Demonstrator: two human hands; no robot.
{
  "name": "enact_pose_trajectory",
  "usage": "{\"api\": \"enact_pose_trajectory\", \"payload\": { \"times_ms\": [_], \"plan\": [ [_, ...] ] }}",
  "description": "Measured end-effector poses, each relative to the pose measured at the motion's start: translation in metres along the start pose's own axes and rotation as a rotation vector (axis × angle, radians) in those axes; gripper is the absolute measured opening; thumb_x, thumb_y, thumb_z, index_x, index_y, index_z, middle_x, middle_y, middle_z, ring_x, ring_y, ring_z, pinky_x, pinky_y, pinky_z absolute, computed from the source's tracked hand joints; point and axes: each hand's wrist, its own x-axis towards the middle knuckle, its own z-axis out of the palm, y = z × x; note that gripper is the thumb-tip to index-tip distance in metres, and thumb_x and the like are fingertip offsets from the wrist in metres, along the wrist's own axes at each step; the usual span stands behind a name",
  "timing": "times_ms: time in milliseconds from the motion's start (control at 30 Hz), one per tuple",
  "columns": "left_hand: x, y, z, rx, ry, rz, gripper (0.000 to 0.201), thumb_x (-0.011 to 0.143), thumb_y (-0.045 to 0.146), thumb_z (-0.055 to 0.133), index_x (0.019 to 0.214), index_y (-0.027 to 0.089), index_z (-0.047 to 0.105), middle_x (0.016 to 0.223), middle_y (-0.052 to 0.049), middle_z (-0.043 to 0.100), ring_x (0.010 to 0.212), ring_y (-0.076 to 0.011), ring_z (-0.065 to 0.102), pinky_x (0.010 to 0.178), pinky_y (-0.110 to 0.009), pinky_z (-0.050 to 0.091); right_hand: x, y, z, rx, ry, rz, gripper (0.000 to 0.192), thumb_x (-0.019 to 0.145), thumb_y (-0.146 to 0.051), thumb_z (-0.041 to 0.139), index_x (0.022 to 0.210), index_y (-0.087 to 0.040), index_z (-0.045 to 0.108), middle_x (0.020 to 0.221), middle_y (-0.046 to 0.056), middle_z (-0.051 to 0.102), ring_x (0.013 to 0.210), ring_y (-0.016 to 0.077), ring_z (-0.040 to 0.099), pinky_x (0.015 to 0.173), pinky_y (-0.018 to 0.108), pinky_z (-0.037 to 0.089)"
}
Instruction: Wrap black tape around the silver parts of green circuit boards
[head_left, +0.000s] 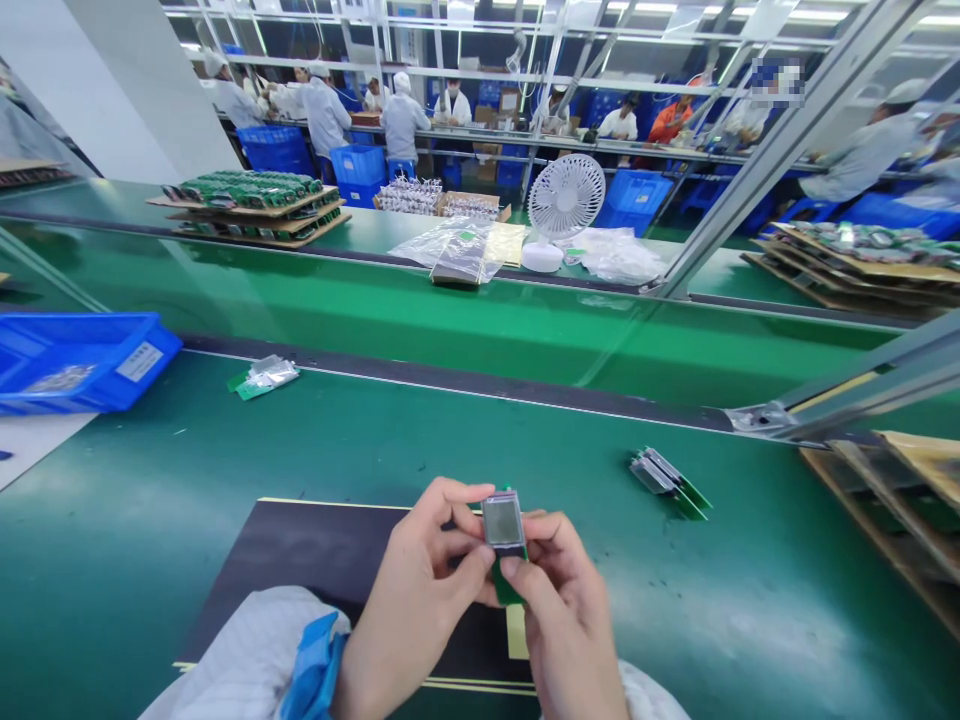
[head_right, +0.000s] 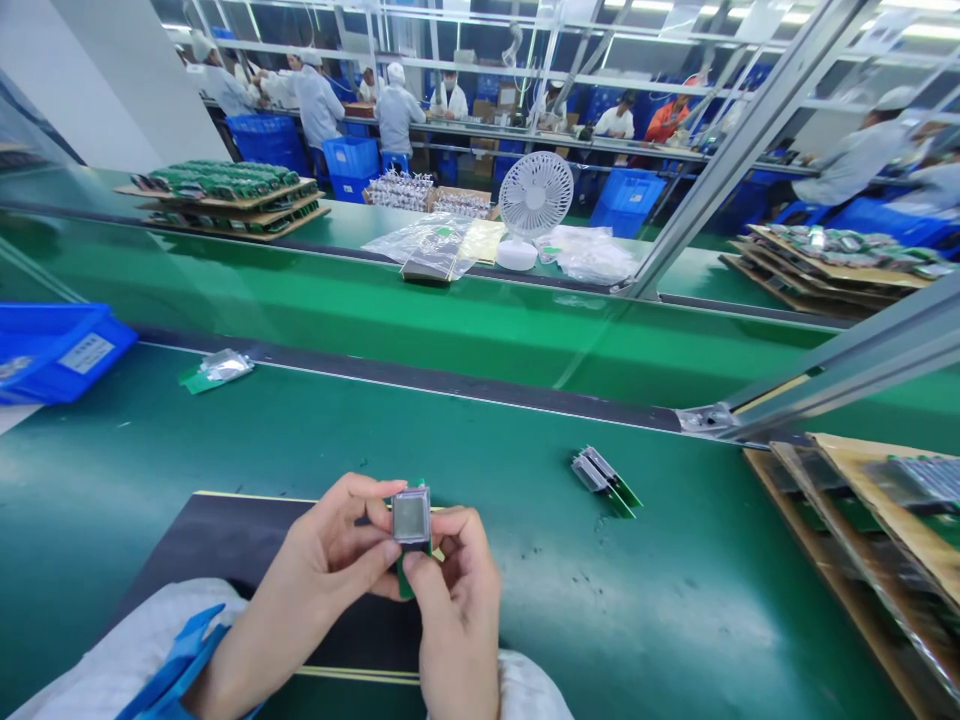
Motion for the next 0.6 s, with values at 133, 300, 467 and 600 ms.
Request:
{"api": "enact_pose_trajectory", "payload": {
  "times_ms": [133,300,467,600],
  "plan": [
    [0.004,0.005,-0.003,-0.041,-0.009,-0.045,0.025,0.073,0.018,0.062,0.096,0.022,0.053,0.076,0.005,0.046,0.063,-0.0097,0.057,0.055,-0.024,0.056,0.003,-0.011,-0.003,0.034,-0.082,0.091,0.011,0.073,-0.029,0.064,0.078,-0.022,0.056,0.074,-0.001,0.056,0.071,0.0145,0.051,0.063,0.025,0.042],
    [0.006,0.007,-0.005,-0.047,-0.023,-0.068,0.026,0.073,0.019,0.062,0.097,0.022,0.053,0.076,0.005,0.046,0.065,-0.0115,0.058,0.059,-0.032,0.059,0.006,-0.017,-0.007,-0.051,-0.036,0.145,0.016,0.075,-0.034,0.061,0.075,-0.019,0.059,0.07,0.002,0.059,0.065,0.0163,0.054,0.057,0.027,0.043],
    [0.006,0.0,-0.006,0.024,-0.025,-0.063,0.026,0.069,0.014,0.062,0.093,0.021,0.054,0.073,0.006,0.044,0.058,-0.0082,0.055,0.05,-0.025,0.057,0.007,-0.011,-0.006,-0.133,0.04,0.102,0.014,0.071,-0.03,0.063,0.066,-0.018,0.057,0.062,-0.001,0.056,0.054,0.0122,0.047,0.045,0.022,0.04],
    [0.007,-0.002,-0.006,0.003,-0.016,-0.089,0.026,0.07,0.015,0.06,0.094,0.022,0.051,0.073,0.007,0.044,0.06,-0.0098,0.056,0.054,-0.03,0.058,0.006,-0.009,-0.004,-0.126,0.019,0.117,0.016,0.073,-0.033,0.06,0.07,-0.018,0.056,0.064,-0.001,0.053,0.056,0.0115,0.045,0.043,0.02,0.041]
  ]
}}
